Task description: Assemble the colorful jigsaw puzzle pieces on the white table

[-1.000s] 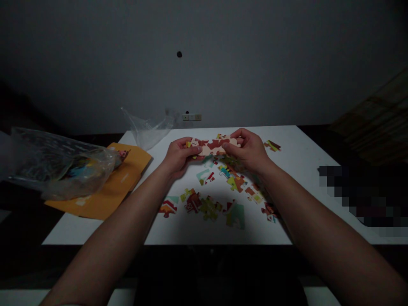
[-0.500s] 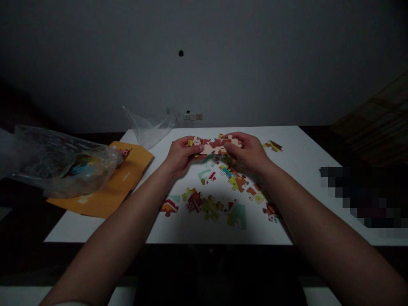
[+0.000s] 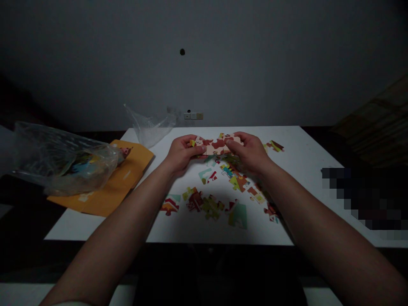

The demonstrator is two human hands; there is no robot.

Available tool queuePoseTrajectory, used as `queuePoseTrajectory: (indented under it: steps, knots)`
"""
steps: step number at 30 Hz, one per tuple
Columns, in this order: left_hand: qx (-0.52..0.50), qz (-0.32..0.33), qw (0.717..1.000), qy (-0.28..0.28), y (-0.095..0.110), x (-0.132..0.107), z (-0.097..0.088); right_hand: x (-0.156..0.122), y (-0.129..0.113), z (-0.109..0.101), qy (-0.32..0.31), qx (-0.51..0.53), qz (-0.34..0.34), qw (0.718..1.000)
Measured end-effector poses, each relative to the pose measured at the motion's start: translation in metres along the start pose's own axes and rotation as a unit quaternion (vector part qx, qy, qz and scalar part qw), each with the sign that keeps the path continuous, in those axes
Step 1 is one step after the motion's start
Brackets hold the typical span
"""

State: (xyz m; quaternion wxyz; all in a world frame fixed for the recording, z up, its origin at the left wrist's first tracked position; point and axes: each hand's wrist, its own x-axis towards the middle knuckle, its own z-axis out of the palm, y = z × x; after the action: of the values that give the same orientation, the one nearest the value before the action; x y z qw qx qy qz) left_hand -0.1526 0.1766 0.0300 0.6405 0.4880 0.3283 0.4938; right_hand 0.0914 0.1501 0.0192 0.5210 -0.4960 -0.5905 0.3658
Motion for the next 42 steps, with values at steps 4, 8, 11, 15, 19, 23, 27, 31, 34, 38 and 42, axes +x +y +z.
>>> queuePoseTrajectory:
  steps: [4, 8, 11, 15, 19, 23, 27, 31, 34, 38, 42]
  knots:
    - [0.005, -0.005, 1.0, -0.004, 0.001, -0.002, 0.002, 0.001, 0.002, -0.003, 0.0, -0.01, 0.002, 1.0]
    - [0.011, -0.005, 1.0, 0.016, -0.001, 0.0, 0.003, 0.0, -0.002, 0.0, -0.001, 0.012, 0.011, 1.0]
    - [0.001, 0.003, 0.999, 0.054, -0.003, 0.003, 0.001, 0.001, -0.006, 0.006, 0.015, 0.06, 0.03, 0.998]
    - [-0.014, 0.016, 0.997, 0.078, -0.004, 0.006, 0.001, -0.001, -0.008, 0.013, 0.006, 0.137, 0.067, 0.988]
    - [-0.02, 0.021, 0.996, 0.082, -0.003, 0.004, 0.004, -0.01, -0.012, 0.015, -0.018, 0.101, 0.054, 0.993]
    - [-0.017, 0.018, 0.997, 0.075, -0.004, 0.003, 0.004, -0.015, -0.016, 0.015, -0.064, 0.064, 0.087, 0.992]
    - [-0.021, 0.014, 0.998, 0.06, -0.006, 0.004, 0.004, -0.015, -0.016, 0.018, -0.099, 0.065, 0.108, 0.987]
    - [-0.032, 0.018, 0.998, 0.059, -0.008, 0.002, 0.006, -0.015, -0.014, 0.022, -0.095, 0.09, 0.126, 0.983]
    - [-0.036, 0.017, 0.998, 0.054, -0.008, 0.001, 0.007, -0.016, -0.013, 0.025, -0.104, 0.108, 0.135, 0.979]
    - [-0.036, 0.013, 0.998, 0.054, -0.007, 0.001, 0.007, -0.016, -0.012, 0.026, -0.1, 0.126, 0.131, 0.978]
    - [-0.031, 0.008, 0.998, 0.05, -0.005, 0.001, 0.007, -0.017, -0.015, 0.026, -0.1, 0.108, 0.113, 0.983]
